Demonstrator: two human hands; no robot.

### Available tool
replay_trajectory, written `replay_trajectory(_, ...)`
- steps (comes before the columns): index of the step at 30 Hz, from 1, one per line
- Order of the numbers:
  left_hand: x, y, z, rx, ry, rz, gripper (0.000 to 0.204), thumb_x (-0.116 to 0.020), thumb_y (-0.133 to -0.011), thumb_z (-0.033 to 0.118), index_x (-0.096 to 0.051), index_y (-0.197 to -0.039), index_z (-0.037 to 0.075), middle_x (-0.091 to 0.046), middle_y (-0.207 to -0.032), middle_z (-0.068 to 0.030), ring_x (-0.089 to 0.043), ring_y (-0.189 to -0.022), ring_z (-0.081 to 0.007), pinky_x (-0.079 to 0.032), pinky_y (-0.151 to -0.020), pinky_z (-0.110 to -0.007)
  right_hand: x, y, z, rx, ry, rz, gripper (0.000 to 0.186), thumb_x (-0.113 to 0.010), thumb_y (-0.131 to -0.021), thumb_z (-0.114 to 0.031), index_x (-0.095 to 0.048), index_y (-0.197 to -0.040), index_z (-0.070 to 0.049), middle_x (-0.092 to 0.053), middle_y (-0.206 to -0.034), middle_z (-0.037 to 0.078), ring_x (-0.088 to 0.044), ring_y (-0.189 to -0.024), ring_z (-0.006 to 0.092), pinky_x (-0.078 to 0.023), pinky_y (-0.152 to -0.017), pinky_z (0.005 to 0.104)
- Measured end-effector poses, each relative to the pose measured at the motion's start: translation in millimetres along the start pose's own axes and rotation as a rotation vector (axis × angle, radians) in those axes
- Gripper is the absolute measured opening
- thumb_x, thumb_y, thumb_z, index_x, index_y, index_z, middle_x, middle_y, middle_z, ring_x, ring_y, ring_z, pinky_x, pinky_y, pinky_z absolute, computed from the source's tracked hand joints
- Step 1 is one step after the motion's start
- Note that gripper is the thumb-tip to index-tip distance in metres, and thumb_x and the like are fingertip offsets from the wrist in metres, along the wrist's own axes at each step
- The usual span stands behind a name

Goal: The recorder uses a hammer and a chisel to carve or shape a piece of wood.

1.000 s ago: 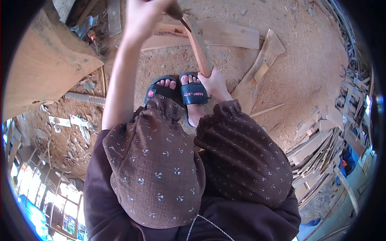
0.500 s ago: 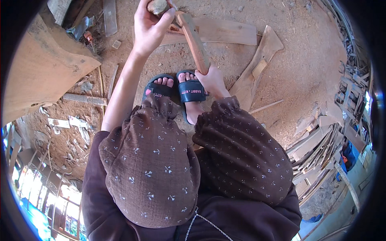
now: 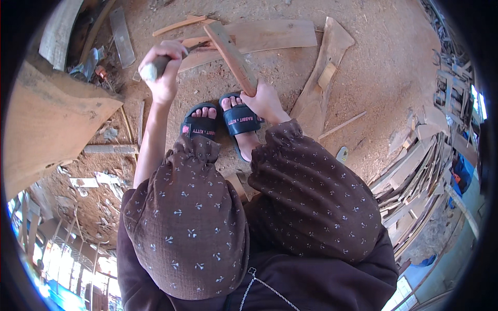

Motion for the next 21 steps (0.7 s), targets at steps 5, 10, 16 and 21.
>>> replay_trajectory(5, -22.3, 12.4, 18.4, -0.06, -0.102, -0.087, 0.012, -0.055, -0.063, -0.006, -0.059, -0.073, -0.001, -0.06, -0.074, -0.0106, -0.059, -0.077, -0.0247, -0.049, -0.084, -0.041, 3.6, 1.3, 3.1, -0.034, 0.014, -0.019, 0.05, -0.072, -0.073, -0.032, -0.057, -0.1, 0.007, -0.065, -0.083, 0.029, -0.064, -0.082, 0.0449, -0.052, -0.074, 0.0487)
replay_trajectory(10, -33.9, 11.5, 19.2, -0.073, -0.136, -0.167, 0.013, -0.057, -0.06, -0.005, -0.06, -0.072, -0.001, -0.059, -0.072, -0.0109, -0.059, -0.075, -0.0264, -0.049, -0.081, -0.04, 4.9, 1.6, 2.0, -0.04, 0.011, -0.008, 0.05, -0.072, -0.071, -0.036, -0.06, -0.093, 0.007, -0.065, -0.083, 0.029, -0.065, -0.082, 0.0439, -0.053, -0.076, 0.0477)
replay_trajectory(16, -36.4, 7.9, 21.3, -0.1, -0.141, -0.181, 0.013, -0.057, -0.059, -0.005, -0.059, -0.07, -0.001, -0.058, -0.071, -0.0105, -0.058, -0.073, -0.0261, -0.049, -0.079, -0.039, 5.3, 2.0, 0.6, -0.047, 0.012, -0.011, 0.05, -0.072, -0.071, -0.036, -0.06, -0.095, 0.007, -0.066, -0.083, 0.029, -0.066, -0.083, 0.0434, -0.053, -0.077, 0.0473)
replay_trajectory(21, -40.1, 5.3, 23.2, -0.115, -0.147, -0.225, 0.012, -0.057, -0.058, -0.005, -0.059, -0.069, 0.0, -0.058, -0.069, -0.0097, -0.058, -0.072, -0.0254, -0.048, -0.077, -0.037, 0.7, 0.9, 3.6, -0.058, 0.009, -0.036, 0.051, -0.073, -0.071, -0.036, -0.06, -0.095, 0.007, -0.066, -0.084, 0.028, -0.066, -0.083, 0.0435, -0.053, -0.078, 0.0472)
Point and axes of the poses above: each hand's wrist, its own y-axis away from the middle knuckle, its own x-axis out of the back of the hand, z = x × y, the point moved 7 cm from there along -y, towards the middle knuckle
